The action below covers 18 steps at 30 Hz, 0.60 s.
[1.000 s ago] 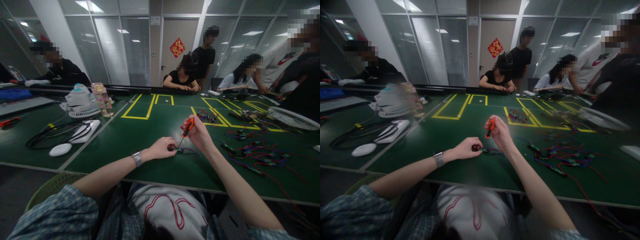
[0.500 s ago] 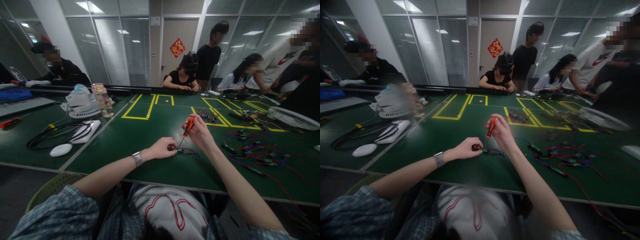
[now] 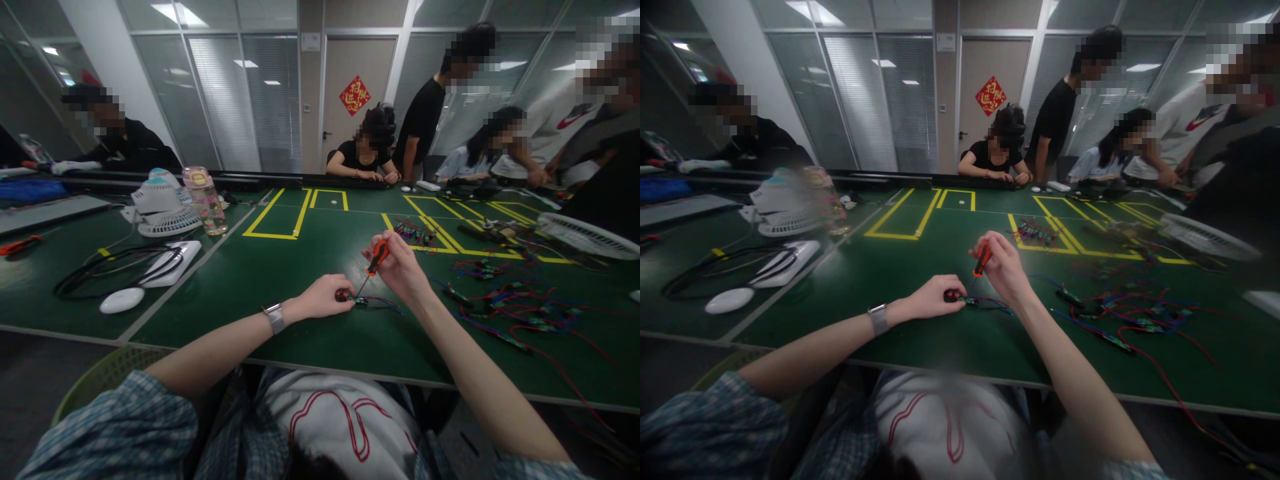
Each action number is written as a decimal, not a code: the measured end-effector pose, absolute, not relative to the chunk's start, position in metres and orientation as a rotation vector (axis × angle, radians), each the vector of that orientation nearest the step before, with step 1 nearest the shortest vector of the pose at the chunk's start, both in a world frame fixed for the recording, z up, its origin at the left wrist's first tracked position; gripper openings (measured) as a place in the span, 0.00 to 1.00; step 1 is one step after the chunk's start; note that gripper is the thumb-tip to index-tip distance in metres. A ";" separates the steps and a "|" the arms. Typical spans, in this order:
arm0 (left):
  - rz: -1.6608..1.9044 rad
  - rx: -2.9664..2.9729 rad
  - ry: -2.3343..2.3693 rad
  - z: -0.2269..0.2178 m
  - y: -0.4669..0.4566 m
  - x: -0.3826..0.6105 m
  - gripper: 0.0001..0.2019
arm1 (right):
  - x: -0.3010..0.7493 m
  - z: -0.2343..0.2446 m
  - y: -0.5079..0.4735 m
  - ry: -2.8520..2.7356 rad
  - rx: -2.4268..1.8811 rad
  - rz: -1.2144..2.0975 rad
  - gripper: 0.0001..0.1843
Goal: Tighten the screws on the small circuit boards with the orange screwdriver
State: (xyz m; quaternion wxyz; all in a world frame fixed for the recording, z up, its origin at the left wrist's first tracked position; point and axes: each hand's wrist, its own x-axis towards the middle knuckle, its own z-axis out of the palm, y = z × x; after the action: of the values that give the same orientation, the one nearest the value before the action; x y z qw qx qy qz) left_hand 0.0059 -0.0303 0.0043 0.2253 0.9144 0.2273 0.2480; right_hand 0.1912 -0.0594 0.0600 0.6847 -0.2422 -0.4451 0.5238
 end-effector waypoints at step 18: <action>0.710 2.527 0.608 0.002 -0.030 0.006 0.07 | 0.188 0.061 -0.061 -0.956 -0.527 1.262 0.15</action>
State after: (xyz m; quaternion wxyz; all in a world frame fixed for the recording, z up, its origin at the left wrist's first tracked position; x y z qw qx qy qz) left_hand 0.0060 -0.0296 0.0017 0.2218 0.9145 0.2201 0.2570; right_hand 0.1877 -0.0611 0.0613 0.6717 -0.2339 -0.4244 0.5603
